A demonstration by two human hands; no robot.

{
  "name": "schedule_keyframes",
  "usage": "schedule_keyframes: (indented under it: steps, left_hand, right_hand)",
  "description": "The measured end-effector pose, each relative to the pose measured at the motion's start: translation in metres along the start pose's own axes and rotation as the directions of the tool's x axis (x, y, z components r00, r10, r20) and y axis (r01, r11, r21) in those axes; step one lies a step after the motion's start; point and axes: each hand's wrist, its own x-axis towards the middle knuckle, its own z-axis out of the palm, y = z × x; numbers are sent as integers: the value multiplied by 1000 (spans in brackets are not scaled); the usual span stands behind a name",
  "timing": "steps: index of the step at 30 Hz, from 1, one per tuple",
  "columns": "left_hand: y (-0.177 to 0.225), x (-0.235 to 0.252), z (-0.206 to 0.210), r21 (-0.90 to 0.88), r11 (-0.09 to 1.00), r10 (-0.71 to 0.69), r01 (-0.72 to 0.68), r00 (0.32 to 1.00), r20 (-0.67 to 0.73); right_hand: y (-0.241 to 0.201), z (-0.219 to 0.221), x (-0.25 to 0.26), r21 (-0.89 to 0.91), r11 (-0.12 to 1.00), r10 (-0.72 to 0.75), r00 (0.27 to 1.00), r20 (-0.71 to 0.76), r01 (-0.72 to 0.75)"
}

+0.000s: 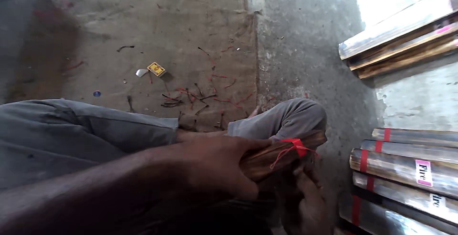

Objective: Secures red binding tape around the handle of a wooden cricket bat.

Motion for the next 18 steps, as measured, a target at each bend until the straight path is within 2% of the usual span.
schedule_keyframes:
  steps: [3,5,6,7,8,9,10,11,12,15,18]
  left_hand:
    - [-10,7,-5,-158,987,53,-37,993,104]
    - [-18,13,-7,-209,976,73,-56,994,76]
    - [-20,14,-9,-185,979,88,-85,996,8]
    - [-21,13,-12,-64,992,103,-110,989,-108]
    - [-19,10,-8,138,984,152,-116,946,-287]
    - [-16,8,5,364,930,232,-53,853,-468]
    - [-13,9,23,539,842,341,29,745,-574]
    - [-10,12,41,648,756,442,89,661,-607]
    - [-10,17,59,712,689,507,135,612,-607]
    - [-28,38,97,788,542,520,293,619,-588]
    - [-32,45,91,803,507,544,312,607,-579]
  right_hand:
    - [0,1,7,41,998,43,999,-5,-42]
    - [2,2,13,14,996,90,992,-83,-89]
    - [5,1,19,-2,994,112,988,-109,-113]
    - [7,-1,25,-9,992,125,986,-106,-127]
    - [8,-3,31,-7,990,139,986,-90,-141]
    - [8,-3,36,8,987,163,984,-74,-163]
    - [7,-1,39,25,982,187,981,-57,-186]
    - [6,1,43,38,979,203,978,-39,-202]
    - [6,2,46,45,976,216,976,-33,-215]
    - [5,3,36,-17,969,240,957,-164,-246]
    - [9,-8,10,-105,961,225,942,-249,-257]
